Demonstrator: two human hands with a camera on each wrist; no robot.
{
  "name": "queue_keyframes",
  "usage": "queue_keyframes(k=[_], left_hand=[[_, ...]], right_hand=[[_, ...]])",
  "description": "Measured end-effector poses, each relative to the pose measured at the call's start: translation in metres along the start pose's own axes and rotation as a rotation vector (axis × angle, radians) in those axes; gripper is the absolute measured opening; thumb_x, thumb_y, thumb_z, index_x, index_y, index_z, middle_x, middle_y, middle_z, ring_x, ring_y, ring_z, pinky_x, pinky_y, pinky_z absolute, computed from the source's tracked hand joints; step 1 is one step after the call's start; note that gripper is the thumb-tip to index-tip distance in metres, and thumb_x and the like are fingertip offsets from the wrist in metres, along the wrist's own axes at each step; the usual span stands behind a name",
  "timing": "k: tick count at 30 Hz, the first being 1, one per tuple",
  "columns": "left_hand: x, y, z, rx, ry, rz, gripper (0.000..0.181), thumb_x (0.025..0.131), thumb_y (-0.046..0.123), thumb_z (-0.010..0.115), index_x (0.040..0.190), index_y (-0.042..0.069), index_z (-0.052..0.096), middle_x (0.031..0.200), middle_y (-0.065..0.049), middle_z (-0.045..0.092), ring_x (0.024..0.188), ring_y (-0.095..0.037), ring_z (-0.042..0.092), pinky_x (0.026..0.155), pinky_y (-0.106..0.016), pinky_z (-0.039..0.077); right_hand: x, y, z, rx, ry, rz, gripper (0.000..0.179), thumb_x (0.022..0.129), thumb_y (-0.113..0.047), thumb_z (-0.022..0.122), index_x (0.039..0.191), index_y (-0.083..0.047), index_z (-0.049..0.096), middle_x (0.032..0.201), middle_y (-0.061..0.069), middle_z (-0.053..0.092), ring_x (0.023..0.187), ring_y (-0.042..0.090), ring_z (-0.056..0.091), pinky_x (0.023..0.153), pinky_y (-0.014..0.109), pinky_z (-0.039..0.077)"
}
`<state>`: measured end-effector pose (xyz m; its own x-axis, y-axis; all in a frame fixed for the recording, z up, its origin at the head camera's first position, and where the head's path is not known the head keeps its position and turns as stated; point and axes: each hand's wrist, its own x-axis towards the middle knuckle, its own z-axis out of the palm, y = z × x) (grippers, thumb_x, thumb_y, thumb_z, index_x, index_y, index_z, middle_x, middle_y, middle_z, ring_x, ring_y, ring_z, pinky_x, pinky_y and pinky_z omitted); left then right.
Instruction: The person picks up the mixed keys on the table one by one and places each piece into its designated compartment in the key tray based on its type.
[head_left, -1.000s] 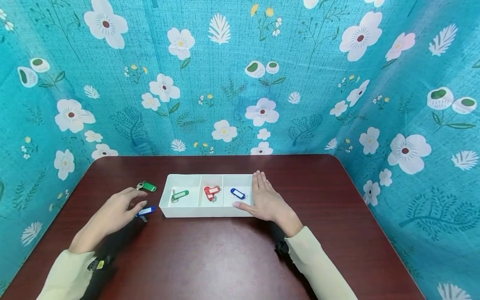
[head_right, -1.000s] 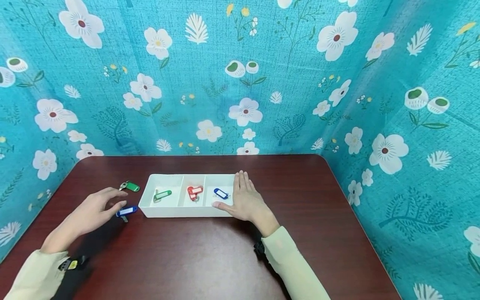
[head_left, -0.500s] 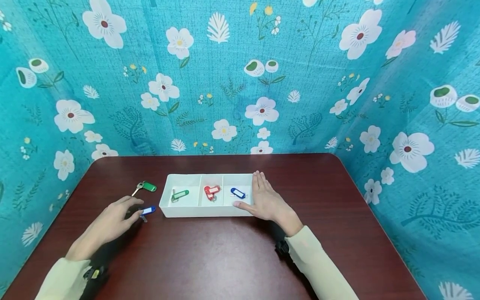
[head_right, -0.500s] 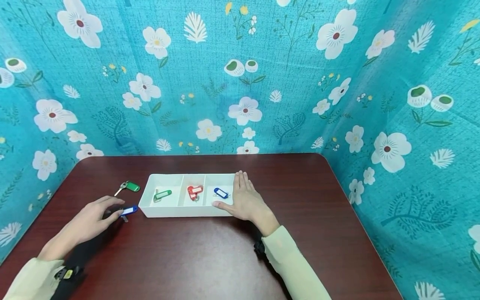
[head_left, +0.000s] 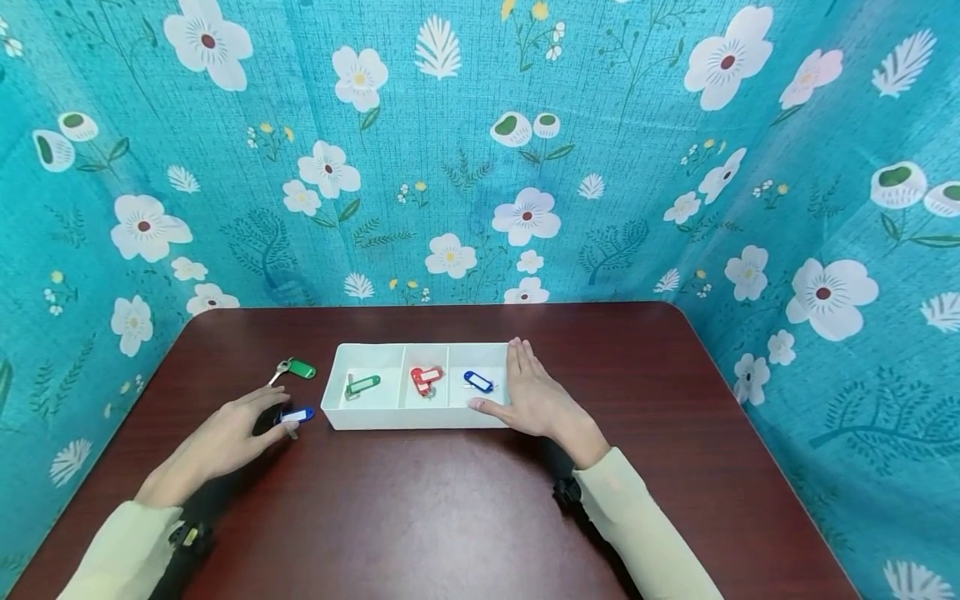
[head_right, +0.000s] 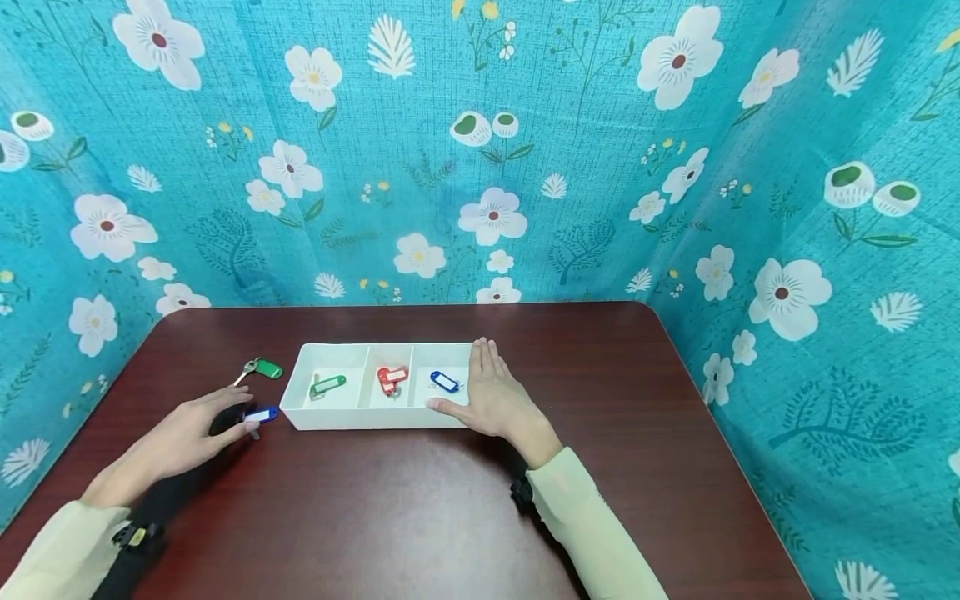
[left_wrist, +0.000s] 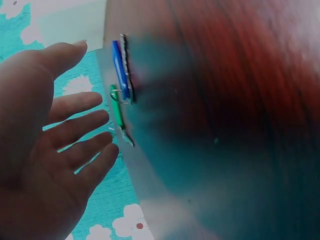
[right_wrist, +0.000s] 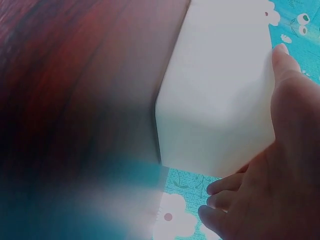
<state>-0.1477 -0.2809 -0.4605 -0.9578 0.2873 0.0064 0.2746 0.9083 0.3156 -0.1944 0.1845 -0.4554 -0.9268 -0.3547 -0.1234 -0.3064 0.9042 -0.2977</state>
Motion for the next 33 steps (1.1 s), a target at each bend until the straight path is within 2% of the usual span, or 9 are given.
queue_keyframes(k=[6,10,15,26,33], left_hand=[[0.001,-0.005,0.002,-0.001,-0.070,0.028,0.070,0.096,0.042,0.075,0.147,-0.003,0.057,0.155,-0.034,0.050,0.140,-0.055,0.052,0.104,-0.067,0.053],[-0.001,-0.006,0.002,-0.002,-0.095,0.030,0.072,0.097,0.043,0.074,0.149,-0.003,0.055,0.157,-0.034,0.047,0.142,-0.056,0.048,0.105,-0.068,0.051],[-0.001,-0.010,0.000,0.003,-0.083,0.023,0.070,0.098,0.038,0.074,0.150,-0.004,0.053,0.158,-0.035,0.045,0.141,-0.057,0.050,0.106,-0.068,0.050],[0.001,-0.017,0.003,0.036,-0.080,0.025,0.065,0.097,0.031,0.074,0.147,-0.005,0.055,0.149,-0.035,0.055,0.129,-0.054,0.061,0.101,-0.066,0.055],[0.002,-0.020,0.007,0.030,-0.045,0.044,0.058,0.098,0.027,0.074,0.144,-0.006,0.059,0.145,-0.035,0.059,0.127,-0.052,0.065,0.099,-0.064,0.056]], right_hand=[[-0.001,-0.001,0.001,0.014,-0.004,-0.001,0.122,0.094,-0.079,0.052,0.165,0.007,0.003,0.176,0.026,0.003,0.166,0.039,0.002,0.135,0.048,0.020],[0.000,-0.001,0.001,0.006,-0.003,-0.003,0.121,0.095,-0.079,0.051,0.165,0.008,0.004,0.176,0.027,0.005,0.166,0.040,0.004,0.135,0.048,0.020],[0.000,-0.001,0.000,-0.001,-0.010,0.003,0.121,0.095,-0.080,0.051,0.165,0.007,0.004,0.176,0.026,0.003,0.166,0.040,0.003,0.135,0.048,0.020],[0.000,-0.001,-0.001,0.017,-0.013,0.007,0.122,0.094,-0.080,0.051,0.165,0.007,0.003,0.176,0.026,0.002,0.166,0.039,0.002,0.135,0.048,0.020],[0.000,0.000,-0.001,0.003,-0.006,-0.003,0.121,0.095,-0.078,0.052,0.165,0.008,0.003,0.176,0.028,0.004,0.166,0.040,0.003,0.135,0.047,0.020]])
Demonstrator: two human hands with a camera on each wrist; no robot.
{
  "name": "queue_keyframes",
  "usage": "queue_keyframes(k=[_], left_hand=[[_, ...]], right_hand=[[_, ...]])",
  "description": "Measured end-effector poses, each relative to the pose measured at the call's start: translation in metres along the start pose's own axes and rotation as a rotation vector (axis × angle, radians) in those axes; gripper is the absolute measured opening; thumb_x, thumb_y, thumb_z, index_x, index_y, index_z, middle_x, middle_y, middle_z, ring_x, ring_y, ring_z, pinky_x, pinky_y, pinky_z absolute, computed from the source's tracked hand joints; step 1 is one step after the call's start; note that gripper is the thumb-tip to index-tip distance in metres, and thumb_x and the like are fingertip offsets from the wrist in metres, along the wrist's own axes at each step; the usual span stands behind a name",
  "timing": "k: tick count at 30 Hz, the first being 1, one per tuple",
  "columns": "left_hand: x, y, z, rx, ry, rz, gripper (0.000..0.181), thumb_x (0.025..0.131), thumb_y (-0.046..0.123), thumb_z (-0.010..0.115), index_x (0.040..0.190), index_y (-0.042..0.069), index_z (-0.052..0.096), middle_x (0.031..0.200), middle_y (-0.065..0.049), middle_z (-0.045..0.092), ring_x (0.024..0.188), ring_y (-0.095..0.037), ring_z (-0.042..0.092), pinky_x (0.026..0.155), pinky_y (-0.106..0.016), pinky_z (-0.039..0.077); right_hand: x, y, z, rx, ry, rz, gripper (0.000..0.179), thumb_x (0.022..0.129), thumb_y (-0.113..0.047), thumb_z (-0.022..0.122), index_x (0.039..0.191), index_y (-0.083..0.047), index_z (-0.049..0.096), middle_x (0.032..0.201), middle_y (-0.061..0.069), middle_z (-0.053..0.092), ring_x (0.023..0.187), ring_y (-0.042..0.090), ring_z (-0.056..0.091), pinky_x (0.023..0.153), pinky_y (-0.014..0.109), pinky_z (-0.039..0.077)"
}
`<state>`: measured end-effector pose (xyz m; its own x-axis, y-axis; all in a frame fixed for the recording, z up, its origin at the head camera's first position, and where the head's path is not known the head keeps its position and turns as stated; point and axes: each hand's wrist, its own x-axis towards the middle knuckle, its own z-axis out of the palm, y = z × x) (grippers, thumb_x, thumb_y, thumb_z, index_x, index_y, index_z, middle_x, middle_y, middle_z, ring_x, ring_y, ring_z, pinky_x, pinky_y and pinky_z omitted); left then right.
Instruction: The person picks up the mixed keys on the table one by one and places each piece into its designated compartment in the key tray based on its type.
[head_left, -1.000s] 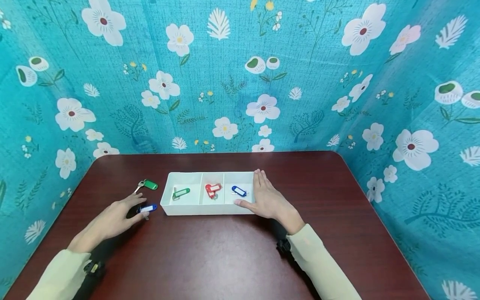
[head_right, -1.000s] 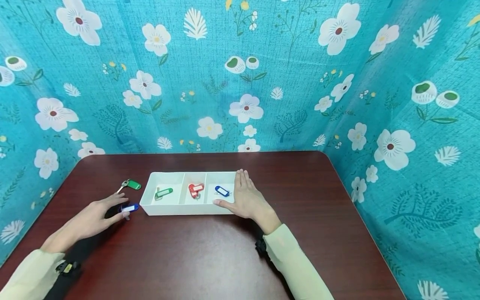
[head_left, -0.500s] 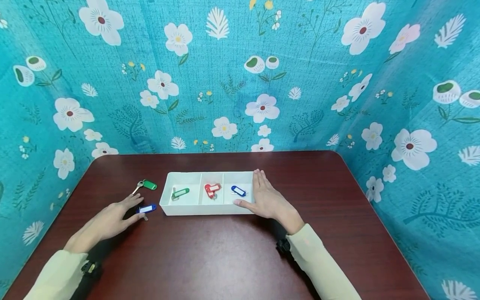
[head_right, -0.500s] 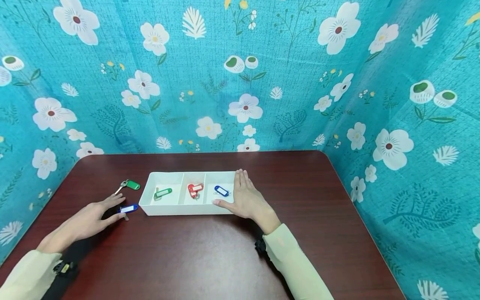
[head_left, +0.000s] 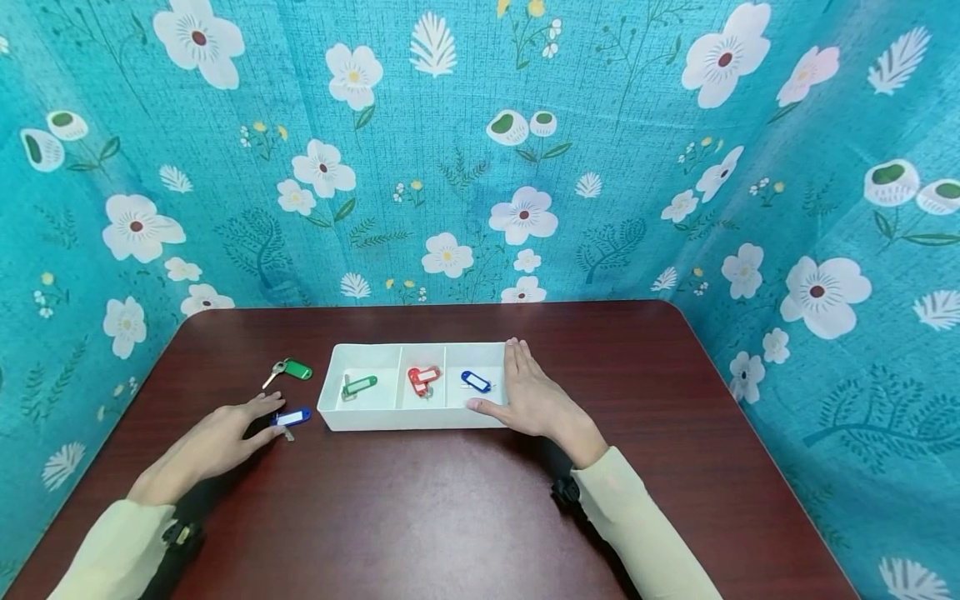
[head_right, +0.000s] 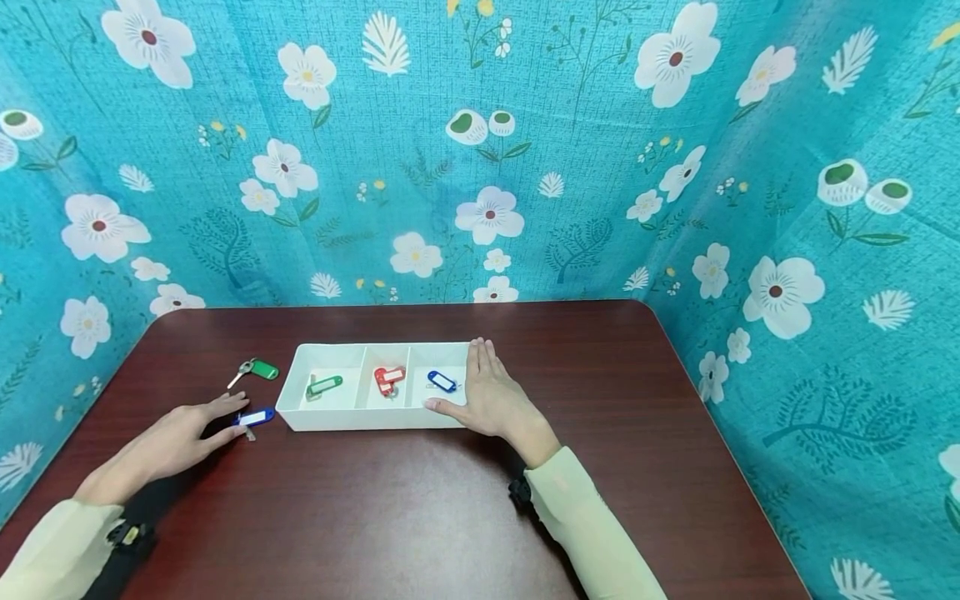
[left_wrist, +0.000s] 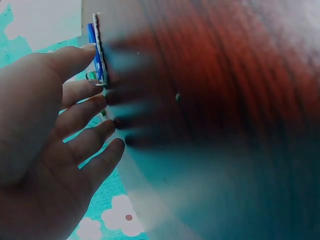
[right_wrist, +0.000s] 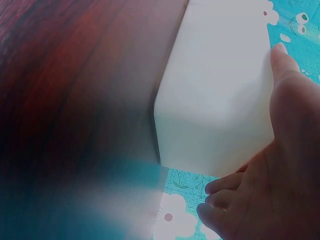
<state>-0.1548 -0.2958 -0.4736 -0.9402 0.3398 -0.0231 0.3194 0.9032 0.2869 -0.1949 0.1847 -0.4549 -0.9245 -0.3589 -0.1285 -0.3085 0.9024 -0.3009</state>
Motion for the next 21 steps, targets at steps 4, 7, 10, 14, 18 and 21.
queue_keyframes(k=[4,7,10,14,18,21], left_hand=[[0.0012,-0.0015,0.0000,0.000,0.004,0.002,0.057,0.097,0.027,0.074,0.143,-0.006,0.061,0.143,-0.034,0.061,0.125,-0.051,0.066,0.098,-0.063,0.057],[0.0009,-0.0030,-0.0005,0.005,0.001,0.003,0.058,0.096,0.028,0.076,0.142,-0.005,0.062,0.141,-0.034,0.062,0.123,-0.051,0.067,0.097,-0.063,0.057],[0.0002,-0.0037,-0.0011,0.014,0.002,0.008,0.059,0.095,0.028,0.077,0.141,-0.005,0.062,0.141,-0.034,0.063,0.121,-0.051,0.068,0.096,-0.064,0.057],[-0.0009,-0.0022,-0.0006,0.019,0.003,0.013,0.058,0.095,0.028,0.076,0.141,-0.006,0.062,0.141,-0.034,0.062,0.122,-0.051,0.067,0.096,-0.063,0.058],[-0.0005,-0.0018,-0.0005,0.030,-0.003,0.024,0.056,0.095,0.027,0.077,0.139,-0.005,0.064,0.140,-0.034,0.063,0.123,-0.052,0.066,0.097,-0.064,0.057],[0.0009,-0.0016,-0.0008,0.038,-0.001,0.024,0.054,0.094,0.025,0.078,0.138,-0.005,0.065,0.139,-0.034,0.064,0.124,-0.052,0.066,0.098,-0.064,0.056]], right_hand=[[-0.0019,-0.0001,-0.0007,0.020,0.002,0.003,0.121,0.095,-0.078,0.053,0.165,0.008,0.004,0.176,0.027,0.003,0.166,0.040,0.003,0.135,0.047,0.021],[-0.0035,-0.0010,-0.0010,0.028,0.001,0.005,0.121,0.095,-0.078,0.053,0.165,0.007,0.003,0.176,0.026,0.001,0.166,0.039,0.002,0.134,0.047,0.022],[-0.0042,-0.0022,-0.0017,0.024,0.001,0.011,0.122,0.094,-0.079,0.052,0.165,0.007,0.003,0.176,0.025,-0.001,0.167,0.039,0.000,0.134,0.047,0.022],[-0.0043,-0.0027,-0.0022,0.009,0.006,0.013,0.123,0.093,-0.081,0.051,0.165,0.007,0.002,0.176,0.026,-0.002,0.166,0.040,0.000,0.135,0.047,0.021],[-0.0043,-0.0024,-0.0017,-0.010,0.010,0.009,0.124,0.093,-0.082,0.050,0.165,0.007,0.002,0.176,0.027,-0.002,0.166,0.041,0.001,0.135,0.048,0.020],[-0.0039,-0.0021,-0.0017,-0.019,0.019,0.004,0.124,0.093,-0.082,0.050,0.165,0.008,0.003,0.176,0.028,-0.001,0.166,0.042,0.001,0.135,0.048,0.019]])
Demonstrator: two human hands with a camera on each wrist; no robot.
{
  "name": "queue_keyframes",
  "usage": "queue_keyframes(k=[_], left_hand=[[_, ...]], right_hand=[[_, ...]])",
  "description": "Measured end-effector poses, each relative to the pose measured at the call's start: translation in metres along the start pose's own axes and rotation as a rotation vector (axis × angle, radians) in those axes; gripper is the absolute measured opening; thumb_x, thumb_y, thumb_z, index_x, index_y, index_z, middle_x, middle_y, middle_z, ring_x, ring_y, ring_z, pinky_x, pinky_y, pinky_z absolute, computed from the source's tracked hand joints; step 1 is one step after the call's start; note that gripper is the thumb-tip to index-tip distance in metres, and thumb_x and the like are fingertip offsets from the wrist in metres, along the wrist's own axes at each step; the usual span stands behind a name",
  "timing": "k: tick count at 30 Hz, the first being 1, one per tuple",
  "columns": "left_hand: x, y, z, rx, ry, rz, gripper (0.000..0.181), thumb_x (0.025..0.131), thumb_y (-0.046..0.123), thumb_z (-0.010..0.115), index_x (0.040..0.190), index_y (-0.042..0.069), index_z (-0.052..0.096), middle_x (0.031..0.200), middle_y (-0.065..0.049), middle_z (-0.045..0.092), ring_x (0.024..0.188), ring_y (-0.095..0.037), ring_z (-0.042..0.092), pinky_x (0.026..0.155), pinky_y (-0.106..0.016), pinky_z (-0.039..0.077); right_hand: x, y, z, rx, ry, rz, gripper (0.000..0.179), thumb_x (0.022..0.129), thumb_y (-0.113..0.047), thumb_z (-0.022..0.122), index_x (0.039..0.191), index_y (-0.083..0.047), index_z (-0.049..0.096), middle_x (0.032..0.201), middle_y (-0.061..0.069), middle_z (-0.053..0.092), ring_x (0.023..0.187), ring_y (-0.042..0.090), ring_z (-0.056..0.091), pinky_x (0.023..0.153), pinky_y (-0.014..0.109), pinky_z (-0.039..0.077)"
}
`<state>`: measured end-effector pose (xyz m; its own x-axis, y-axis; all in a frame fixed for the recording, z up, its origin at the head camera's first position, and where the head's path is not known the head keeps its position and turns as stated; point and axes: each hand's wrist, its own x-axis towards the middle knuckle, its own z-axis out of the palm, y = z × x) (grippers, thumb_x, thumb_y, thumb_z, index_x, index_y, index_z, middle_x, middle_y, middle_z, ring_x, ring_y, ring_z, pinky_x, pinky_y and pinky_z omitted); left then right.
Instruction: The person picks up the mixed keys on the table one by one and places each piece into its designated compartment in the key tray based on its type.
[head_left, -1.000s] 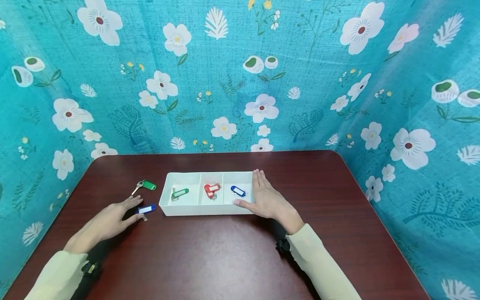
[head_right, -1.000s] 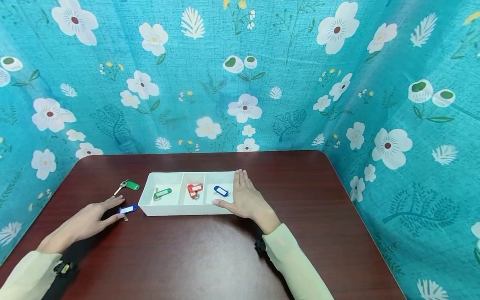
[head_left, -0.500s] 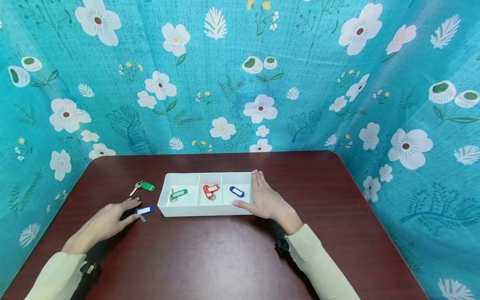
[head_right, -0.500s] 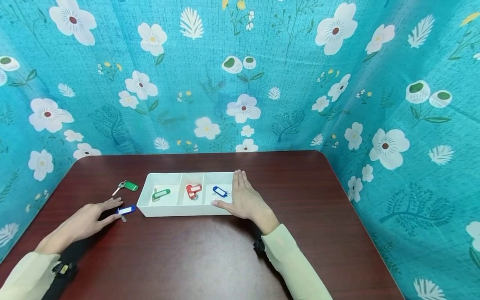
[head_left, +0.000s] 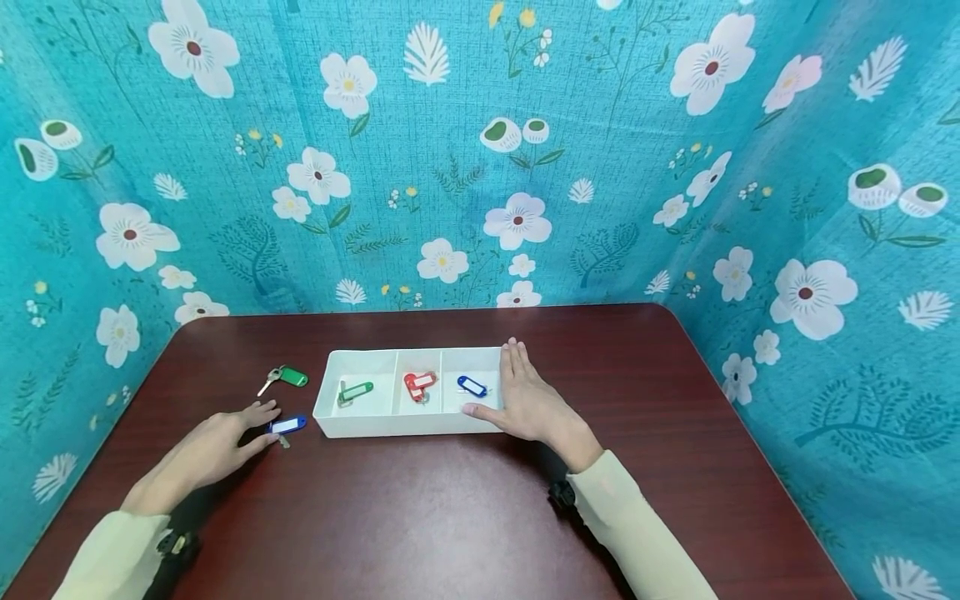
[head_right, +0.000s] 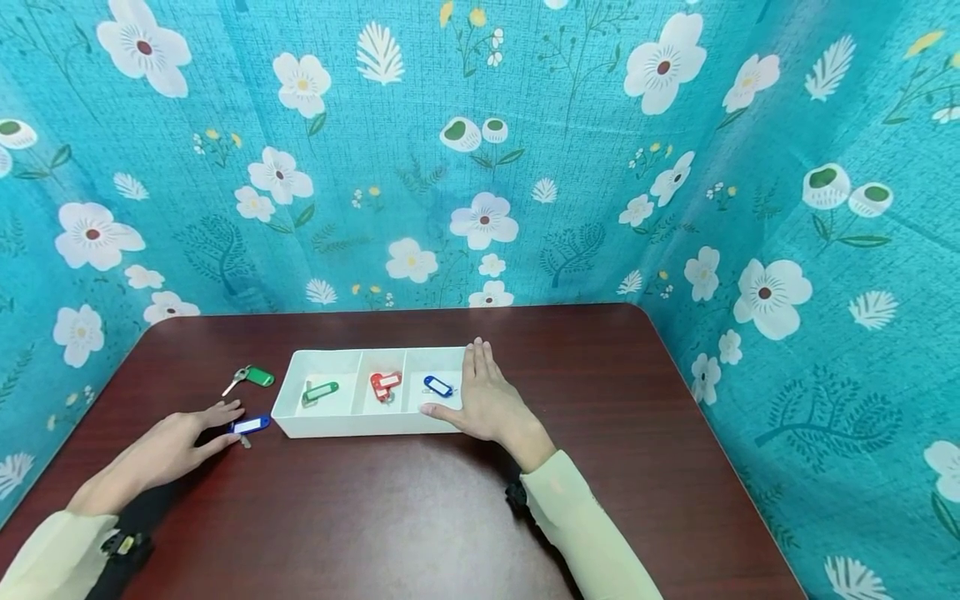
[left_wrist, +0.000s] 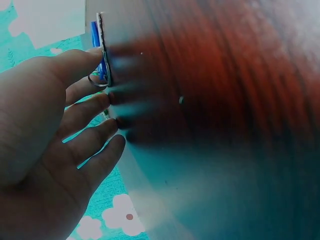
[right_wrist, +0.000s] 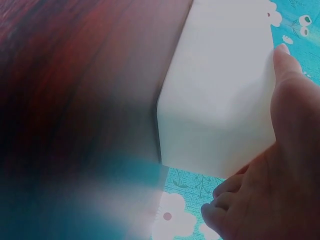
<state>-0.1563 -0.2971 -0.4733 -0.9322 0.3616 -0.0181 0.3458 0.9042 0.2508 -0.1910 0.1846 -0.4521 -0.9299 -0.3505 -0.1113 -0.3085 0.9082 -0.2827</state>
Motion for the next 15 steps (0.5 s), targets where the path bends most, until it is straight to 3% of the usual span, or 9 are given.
queue_keyframes(k=[15], left_hand=[[0.0013,0.0007,0.0009,0.037,0.035,0.018,0.043,0.094,0.015,0.077,0.132,-0.004,0.070,0.134,-0.030,0.069,0.120,-0.051,0.069,0.096,-0.063,0.057]], right_hand=[[0.0002,0.0007,0.0012,-0.009,-0.004,0.013,0.124,0.093,-0.084,0.048,0.165,0.007,0.004,0.176,0.026,0.000,0.166,0.040,-0.001,0.135,0.047,0.020]])
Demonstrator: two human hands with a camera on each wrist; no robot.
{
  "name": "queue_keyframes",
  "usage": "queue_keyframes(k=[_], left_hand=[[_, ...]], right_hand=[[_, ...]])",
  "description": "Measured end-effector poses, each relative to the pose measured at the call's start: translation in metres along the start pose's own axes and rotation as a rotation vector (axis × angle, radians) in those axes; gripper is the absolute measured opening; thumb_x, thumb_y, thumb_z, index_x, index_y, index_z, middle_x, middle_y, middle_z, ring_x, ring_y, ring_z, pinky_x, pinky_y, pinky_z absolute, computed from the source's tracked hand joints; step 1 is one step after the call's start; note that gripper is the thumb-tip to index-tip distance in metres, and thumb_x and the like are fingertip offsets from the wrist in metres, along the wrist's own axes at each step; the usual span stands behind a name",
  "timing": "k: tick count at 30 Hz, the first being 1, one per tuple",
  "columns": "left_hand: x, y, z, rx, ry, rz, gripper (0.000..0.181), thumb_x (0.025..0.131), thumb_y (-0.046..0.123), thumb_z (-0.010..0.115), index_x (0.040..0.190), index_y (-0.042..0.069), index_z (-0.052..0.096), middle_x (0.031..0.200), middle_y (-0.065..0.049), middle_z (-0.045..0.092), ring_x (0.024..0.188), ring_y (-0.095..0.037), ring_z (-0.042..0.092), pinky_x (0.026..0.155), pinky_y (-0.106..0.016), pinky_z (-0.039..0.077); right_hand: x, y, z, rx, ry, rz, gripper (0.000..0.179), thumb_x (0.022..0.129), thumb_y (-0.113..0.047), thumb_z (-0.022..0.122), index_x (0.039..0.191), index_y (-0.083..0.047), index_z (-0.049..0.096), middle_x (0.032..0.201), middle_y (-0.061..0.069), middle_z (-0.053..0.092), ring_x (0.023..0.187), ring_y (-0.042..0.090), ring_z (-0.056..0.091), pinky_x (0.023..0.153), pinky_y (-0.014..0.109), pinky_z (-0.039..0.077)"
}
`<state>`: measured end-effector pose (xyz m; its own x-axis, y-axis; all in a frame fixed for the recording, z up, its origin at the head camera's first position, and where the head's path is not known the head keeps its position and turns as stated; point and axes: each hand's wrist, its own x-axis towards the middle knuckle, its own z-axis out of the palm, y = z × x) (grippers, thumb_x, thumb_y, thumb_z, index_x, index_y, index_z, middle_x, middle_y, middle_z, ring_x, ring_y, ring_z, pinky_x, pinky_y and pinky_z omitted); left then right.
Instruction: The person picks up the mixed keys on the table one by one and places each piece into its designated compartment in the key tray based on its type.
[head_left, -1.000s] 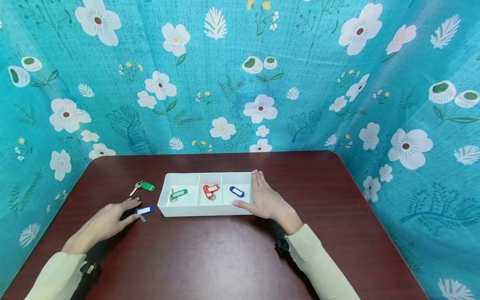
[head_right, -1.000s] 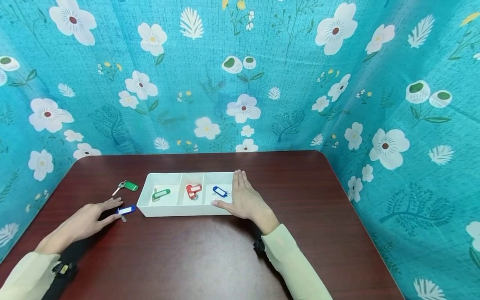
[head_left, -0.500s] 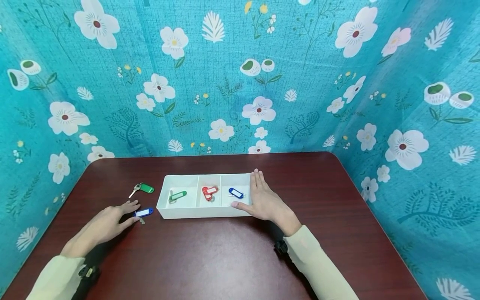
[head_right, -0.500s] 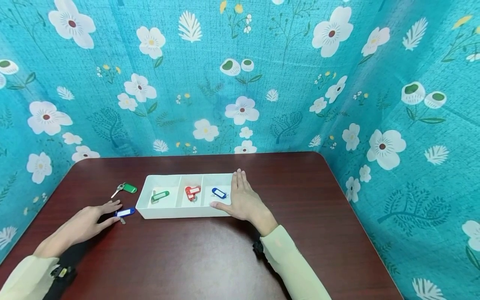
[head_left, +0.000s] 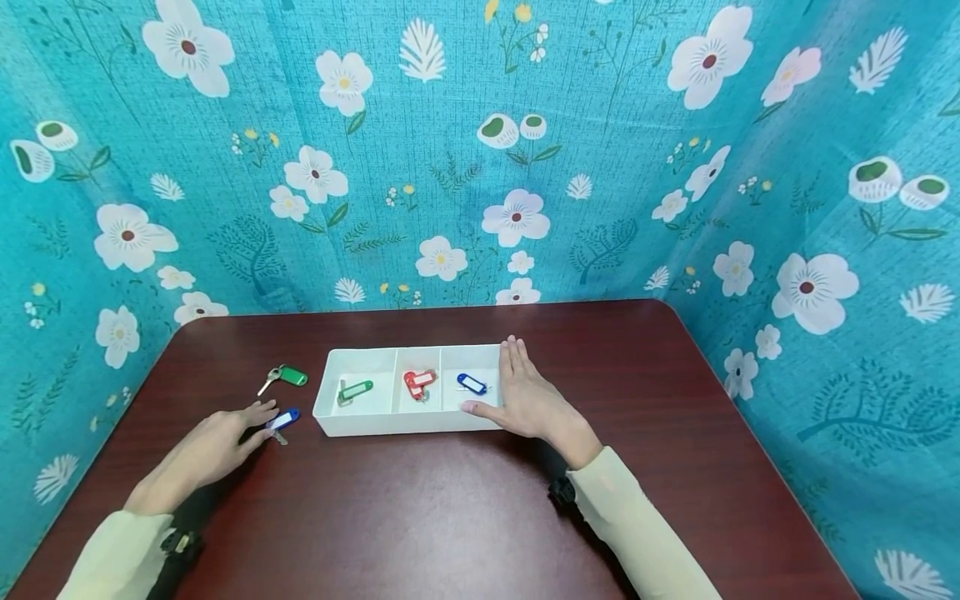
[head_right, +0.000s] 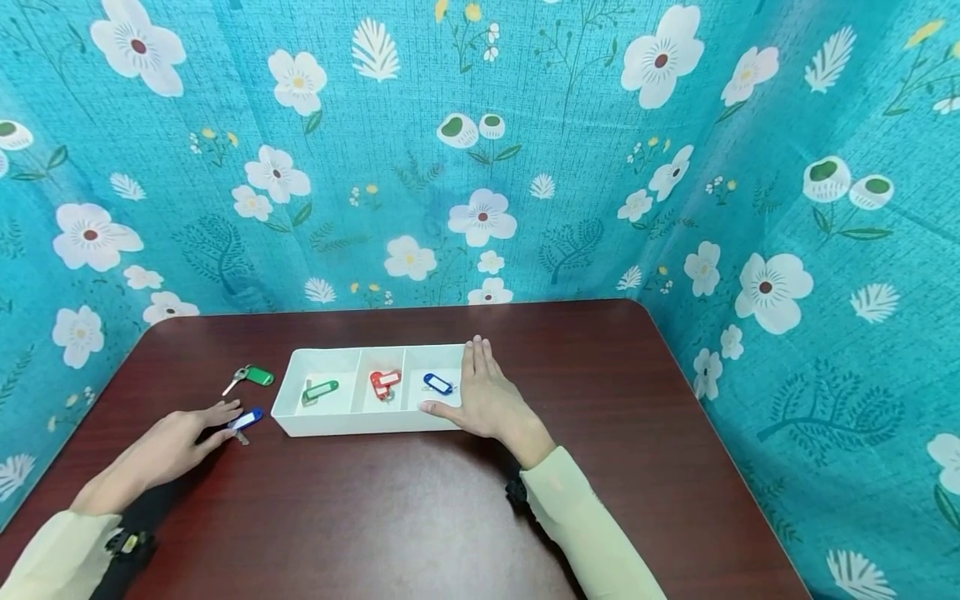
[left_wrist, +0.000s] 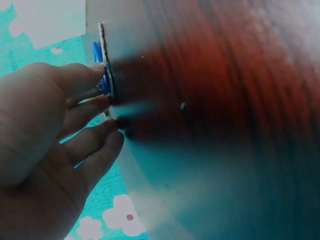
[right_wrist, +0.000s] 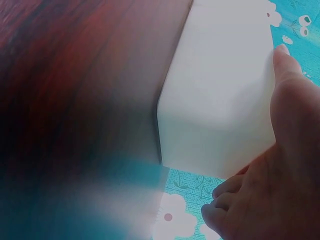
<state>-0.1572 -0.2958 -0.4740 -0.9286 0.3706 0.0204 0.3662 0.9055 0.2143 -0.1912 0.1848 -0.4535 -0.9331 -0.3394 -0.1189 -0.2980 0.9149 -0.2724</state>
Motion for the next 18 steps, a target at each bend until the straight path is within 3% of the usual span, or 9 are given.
queue_keyframes(k=[18], left_hand=[[0.0000,-0.0024,-0.0018,-0.039,0.050,-0.001,0.036,0.088,0.007,0.081,0.119,-0.009,0.075,0.120,-0.030,0.075,0.104,-0.048,0.075,0.088,-0.059,0.061]], right_hand=[[0.0004,0.0001,-0.0010,0.011,-0.017,-0.008,0.123,0.094,-0.083,0.048,0.165,0.007,0.002,0.176,0.026,-0.002,0.166,0.040,-0.001,0.135,0.047,0.018]])
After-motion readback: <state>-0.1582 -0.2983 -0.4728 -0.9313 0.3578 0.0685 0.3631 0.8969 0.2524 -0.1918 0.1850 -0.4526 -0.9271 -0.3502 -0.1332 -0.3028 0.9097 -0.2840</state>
